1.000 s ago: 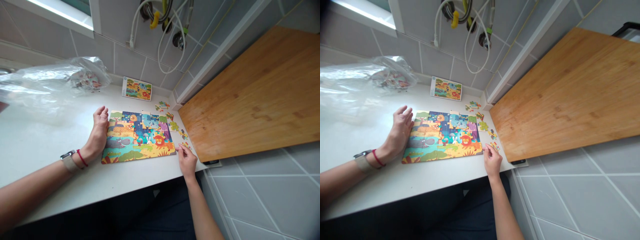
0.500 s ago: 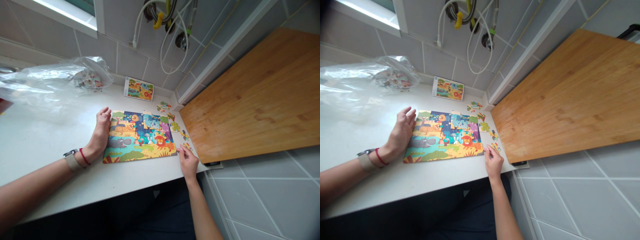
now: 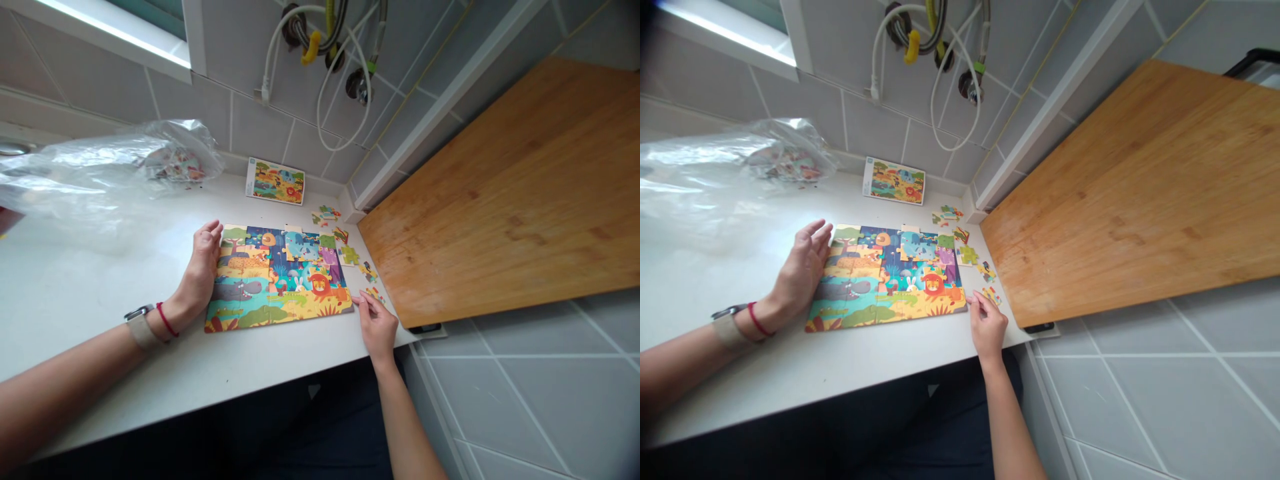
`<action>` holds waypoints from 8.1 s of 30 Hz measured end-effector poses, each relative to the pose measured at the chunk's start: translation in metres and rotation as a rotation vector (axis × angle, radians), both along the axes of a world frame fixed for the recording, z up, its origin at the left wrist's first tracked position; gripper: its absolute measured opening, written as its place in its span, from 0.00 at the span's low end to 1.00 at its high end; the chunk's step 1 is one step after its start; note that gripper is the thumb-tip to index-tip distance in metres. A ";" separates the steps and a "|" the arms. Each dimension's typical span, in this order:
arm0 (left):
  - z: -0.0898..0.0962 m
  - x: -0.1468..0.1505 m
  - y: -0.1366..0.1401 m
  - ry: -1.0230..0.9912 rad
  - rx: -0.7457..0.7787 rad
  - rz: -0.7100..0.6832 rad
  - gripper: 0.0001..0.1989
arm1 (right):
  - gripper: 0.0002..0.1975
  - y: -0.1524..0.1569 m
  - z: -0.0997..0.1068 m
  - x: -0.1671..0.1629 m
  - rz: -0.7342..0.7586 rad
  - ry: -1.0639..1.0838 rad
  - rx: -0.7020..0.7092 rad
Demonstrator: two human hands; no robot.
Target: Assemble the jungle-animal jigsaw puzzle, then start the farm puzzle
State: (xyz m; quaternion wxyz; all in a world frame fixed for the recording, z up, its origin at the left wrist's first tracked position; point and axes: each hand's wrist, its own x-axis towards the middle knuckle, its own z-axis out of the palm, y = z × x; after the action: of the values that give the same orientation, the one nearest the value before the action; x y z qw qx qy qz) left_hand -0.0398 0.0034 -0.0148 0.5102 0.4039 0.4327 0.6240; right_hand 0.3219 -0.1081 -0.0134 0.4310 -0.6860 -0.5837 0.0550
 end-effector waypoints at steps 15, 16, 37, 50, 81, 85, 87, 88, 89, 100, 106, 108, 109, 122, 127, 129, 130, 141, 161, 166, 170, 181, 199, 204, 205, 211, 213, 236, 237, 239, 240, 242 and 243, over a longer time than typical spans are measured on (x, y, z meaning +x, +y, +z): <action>0.019 -0.007 -0.019 0.616 0.448 -0.262 0.19 | 0.17 0.011 0.007 0.011 0.001 0.091 0.012; 0.020 -0.007 -0.020 0.635 0.489 -0.288 0.19 | 0.17 0.017 0.011 0.015 0.010 0.081 0.007; 0.022 -0.007 -0.020 0.692 0.530 -0.470 0.22 | 0.28 0.225 0.048 -0.002 0.586 -0.303 -0.437; 0.022 -0.006 -0.019 0.719 0.519 -0.476 0.24 | 0.22 0.232 0.049 0.030 0.514 -0.281 -0.338; 0.019 -0.006 -0.022 0.700 0.495 -0.445 0.16 | 0.25 0.181 0.071 0.001 0.405 0.396 -0.273; 0.015 -0.003 -0.023 0.699 0.470 -0.394 0.18 | 0.20 0.136 0.065 -0.069 0.602 0.532 -0.411; 0.013 -0.002 -0.022 0.714 0.484 -0.374 0.21 | 0.18 0.123 0.057 -0.100 0.672 0.596 -0.449; 0.012 -0.002 -0.022 0.722 0.494 -0.363 0.21 | 0.17 0.118 0.053 -0.112 0.701 0.629 -0.457; 0.012 -0.002 -0.021 0.731 0.502 -0.352 0.20 | 0.17 0.116 0.049 -0.122 0.717 0.658 -0.451; 0.014 -0.003 -0.021 0.720 0.461 -0.317 0.14 | 0.19 0.108 0.040 -0.131 0.687 0.784 -0.418; 0.017 -0.004 -0.022 0.723 0.399 -0.314 0.14 | 0.19 0.108 0.037 -0.132 0.675 0.807 -0.350; 0.018 -0.004 -0.022 0.721 0.400 -0.319 0.15 | 0.18 0.108 0.036 -0.132 0.668 0.822 -0.328; 0.019 -0.004 -0.022 0.718 0.401 -0.322 0.15 | 0.18 0.109 0.036 -0.131 0.662 0.830 -0.316; 0.023 -0.002 -0.023 0.726 0.428 -0.329 0.15 | 0.19 0.113 0.031 -0.131 0.663 0.945 -0.296; 0.019 -0.004 -0.022 0.767 0.425 -0.304 0.11 | 0.19 0.113 0.031 -0.129 0.684 0.992 -0.307; 0.018 -0.005 -0.021 0.786 0.433 -0.302 0.08 | 0.20 0.113 0.031 -0.128 0.700 1.000 -0.335; 0.018 -0.006 -0.021 0.795 0.438 -0.305 0.08 | 0.20 0.112 0.031 -0.128 0.710 1.002 -0.348; 0.022 -0.005 -0.023 0.779 0.409 -0.289 0.11 | 0.25 0.108 0.030 -0.126 0.872 0.978 -0.488; 0.024 -0.005 -0.022 0.813 0.444 -0.365 0.05 | 0.20 0.108 0.030 -0.129 0.764 0.936 -0.405; 0.025 -0.005 -0.022 0.819 0.485 -0.381 0.04 | 0.21 0.115 0.033 -0.114 0.744 0.864 -0.330; 0.023 -0.005 -0.021 0.814 0.524 -0.353 0.05 | 0.20 0.130 0.027 -0.061 0.531 0.680 -0.187; 0.025 -0.003 -0.022 0.821 0.562 -0.374 0.03 | 0.20 0.143 -0.010 0.012 0.247 0.276 -0.192; 0.022 -0.004 -0.022 0.809 0.556 -0.387 0.03 | 0.04 0.138 0.013 -0.030 -0.022 -0.239 -0.152; 0.021 -0.005 -0.023 0.806 0.559 -0.375 0.03 | 0.06 0.140 0.014 -0.033 -0.018 -0.359 -0.188; 0.021 -0.005 -0.023 0.806 0.561 -0.376 0.04 | 0.06 0.141 0.014 -0.032 -0.009 -0.368 -0.190; 0.022 -0.004 -0.022 0.811 0.568 -0.383 0.04 | 0.09 0.146 0.015 -0.028 0.055 -0.411 -0.172; 0.022 -0.004 -0.022 0.811 0.569 -0.380 0.05 | 0.09 0.145 0.015 -0.028 0.056 -0.432 -0.160; 0.026 -0.003 -0.023 0.812 0.578 -0.397 0.06 | 0.10 0.138 -0.004 -0.007 0.291 -0.306 -0.003; 0.026 -0.003 -0.023 0.812 0.574 -0.398 0.07 | 0.10 0.138 -0.004 -0.008 0.291 -0.308 -0.006; 0.026 -0.003 -0.023 0.813 0.571 -0.401 0.07 | 0.10 0.139 -0.004 -0.008 0.294 -0.310 -0.009; 0.026 -0.003 -0.023 0.813 0.572 -0.402 0.06 | 0.11 0.139 -0.004 -0.008 0.297 -0.311 -0.011; 0.025 -0.003 -0.023 0.815 0.577 -0.401 0.06 | 0.11 0.139 -0.004 -0.008 0.305 -0.311 -0.021; 0.025 -0.003 -0.022 0.815 0.580 -0.400 0.06 | 0.11 0.139 -0.004 -0.008 0.309 -0.311 -0.031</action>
State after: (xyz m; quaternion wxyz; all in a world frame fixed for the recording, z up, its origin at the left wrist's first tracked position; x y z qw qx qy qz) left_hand -0.0428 -0.0191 0.0102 0.2774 0.8122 0.3202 0.4010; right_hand 0.3136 0.0307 -0.0175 0.3119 -0.5952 -0.7402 0.0227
